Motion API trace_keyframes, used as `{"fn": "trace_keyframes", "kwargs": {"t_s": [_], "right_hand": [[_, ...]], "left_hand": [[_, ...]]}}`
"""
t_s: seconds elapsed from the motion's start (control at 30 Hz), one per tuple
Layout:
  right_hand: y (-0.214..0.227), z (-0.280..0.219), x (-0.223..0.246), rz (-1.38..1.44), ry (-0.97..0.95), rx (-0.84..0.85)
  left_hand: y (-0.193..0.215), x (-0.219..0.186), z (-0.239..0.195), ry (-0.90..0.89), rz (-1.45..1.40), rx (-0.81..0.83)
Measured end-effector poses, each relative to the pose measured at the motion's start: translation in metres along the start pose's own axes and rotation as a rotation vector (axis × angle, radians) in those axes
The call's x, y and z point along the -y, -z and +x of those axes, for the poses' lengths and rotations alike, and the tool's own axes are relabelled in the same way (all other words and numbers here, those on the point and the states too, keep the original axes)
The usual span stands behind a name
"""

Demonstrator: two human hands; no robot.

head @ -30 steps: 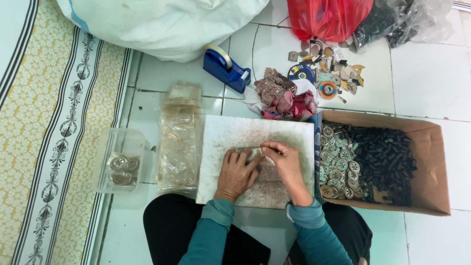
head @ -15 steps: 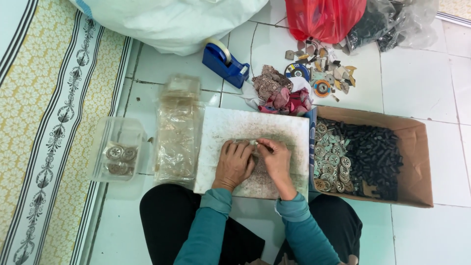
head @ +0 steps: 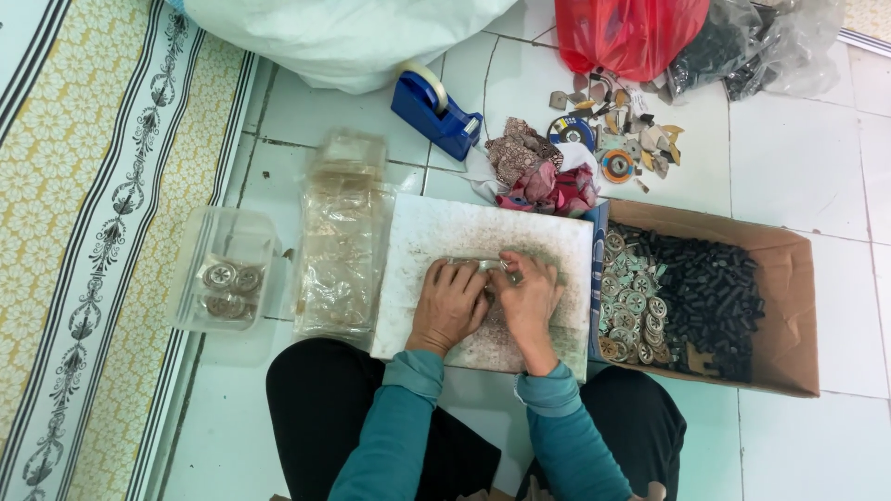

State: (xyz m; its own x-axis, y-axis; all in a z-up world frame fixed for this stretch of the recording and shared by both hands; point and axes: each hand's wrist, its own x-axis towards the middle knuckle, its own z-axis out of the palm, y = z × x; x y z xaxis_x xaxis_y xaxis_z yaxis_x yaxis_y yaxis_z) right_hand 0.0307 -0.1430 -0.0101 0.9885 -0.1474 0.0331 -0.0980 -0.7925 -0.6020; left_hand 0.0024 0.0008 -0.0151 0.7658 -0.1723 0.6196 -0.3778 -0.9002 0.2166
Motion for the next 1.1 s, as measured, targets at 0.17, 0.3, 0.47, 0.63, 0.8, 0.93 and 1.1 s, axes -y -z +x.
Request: {"fn": "trace_keyframes", "kwargs": {"t_s": [0.17, 0.3, 0.47, 0.63, 0.8, 0.93, 1.1], "right_hand": [[-0.003, 0.005, -0.013, 0.121, -0.059, 0.039], [0.019, 0.002, 0.004, 0.239, -0.103, 0.066], [0.007, 0.000, 0.001, 0.213, -0.072, 0.070], [-0.008, 0.005, -0.002, -0.011, -0.047, 0.053], [-0.011, 0.004, 0.005, -0.194, -0.024, 0.050], [-0.006, 0.012, 0.012, -0.221, -0.053, 0.102], [0.007, 0.013, 0.028, -0.203, -0.092, 0.205]], "left_hand": [[-0.002, 0.000, -0.002, 0.002, -0.001, -0.011], [-0.008, 0.002, -0.006, 0.008, 0.000, 0.008], [-0.008, 0.002, -0.006, 0.009, 0.003, 0.028], [-0.008, 0.002, -0.007, 0.010, 0.011, 0.040], [-0.010, 0.003, -0.008, 0.006, -0.011, 0.041], [-0.011, 0.002, -0.008, 0.008, -0.005, 0.033], [-0.008, 0.003, -0.005, 0.000, -0.003, 0.035]]}}
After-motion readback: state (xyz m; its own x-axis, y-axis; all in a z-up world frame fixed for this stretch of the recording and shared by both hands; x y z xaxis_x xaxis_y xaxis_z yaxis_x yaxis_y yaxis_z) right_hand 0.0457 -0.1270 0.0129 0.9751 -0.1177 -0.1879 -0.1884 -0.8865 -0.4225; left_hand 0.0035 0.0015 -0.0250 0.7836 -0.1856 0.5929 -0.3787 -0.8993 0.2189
